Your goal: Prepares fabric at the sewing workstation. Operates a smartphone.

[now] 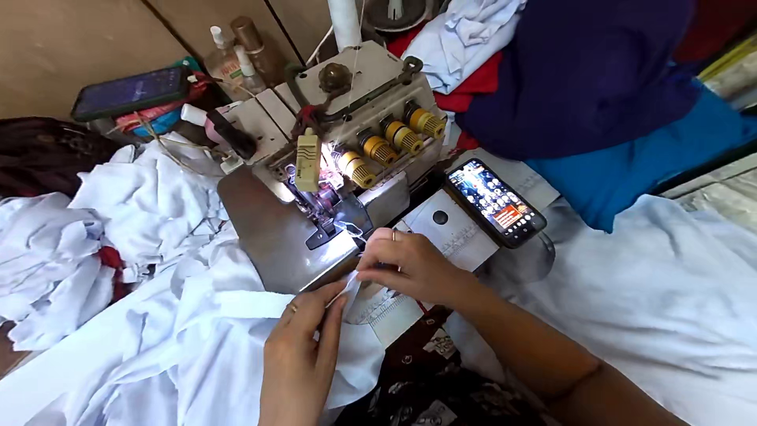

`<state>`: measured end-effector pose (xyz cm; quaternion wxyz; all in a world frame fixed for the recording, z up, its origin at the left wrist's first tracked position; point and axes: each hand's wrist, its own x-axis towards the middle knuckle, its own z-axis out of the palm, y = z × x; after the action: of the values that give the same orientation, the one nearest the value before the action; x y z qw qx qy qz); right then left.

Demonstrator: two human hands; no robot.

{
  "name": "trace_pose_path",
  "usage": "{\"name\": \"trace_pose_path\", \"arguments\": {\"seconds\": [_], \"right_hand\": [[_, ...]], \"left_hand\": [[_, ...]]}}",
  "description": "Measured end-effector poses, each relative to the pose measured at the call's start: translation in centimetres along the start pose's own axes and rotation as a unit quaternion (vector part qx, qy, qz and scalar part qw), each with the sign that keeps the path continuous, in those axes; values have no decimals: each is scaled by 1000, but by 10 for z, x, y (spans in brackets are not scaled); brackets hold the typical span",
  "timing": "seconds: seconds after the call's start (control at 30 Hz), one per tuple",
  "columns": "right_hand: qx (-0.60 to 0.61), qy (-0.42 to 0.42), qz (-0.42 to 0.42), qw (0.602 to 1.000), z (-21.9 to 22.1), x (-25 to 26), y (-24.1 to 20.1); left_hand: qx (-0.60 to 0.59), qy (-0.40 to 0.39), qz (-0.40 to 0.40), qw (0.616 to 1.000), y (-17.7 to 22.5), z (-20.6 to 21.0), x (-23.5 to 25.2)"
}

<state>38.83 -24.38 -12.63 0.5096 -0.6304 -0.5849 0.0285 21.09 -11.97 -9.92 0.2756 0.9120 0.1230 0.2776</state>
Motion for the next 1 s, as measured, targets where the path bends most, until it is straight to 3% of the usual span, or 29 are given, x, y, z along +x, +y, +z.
{"name": "trace_pose_path", "arguments": {"seconds": [0.17,0.27,0.4,0.53,0.67,0.83,1.0], "right_hand": [[-30,18,43,998,-12,-23,-5],[-95,61,122,986,-45,-50,-4],[-197,159,192,948,-110,-93,23],[-281,191,273,900,-151,-129,35],[-258,225,301,890,-149,-141,41],[-230,206,314,898,-135,-136,43],[-215,195,313,904,-134,-134,45]], "left_hand": [[24,14,16,999,-2,8,-1],[36,17,-14,999,-17,-4,-19],[59,8,-88,994,-49,-17,-52],[39,20,-89,995,-69,-14,-69],[20,21,-87,996,-72,-12,-66],[-64,45,-67,995,-78,-9,-67],[-72,56,-74,993,-77,-7,-67]]}}
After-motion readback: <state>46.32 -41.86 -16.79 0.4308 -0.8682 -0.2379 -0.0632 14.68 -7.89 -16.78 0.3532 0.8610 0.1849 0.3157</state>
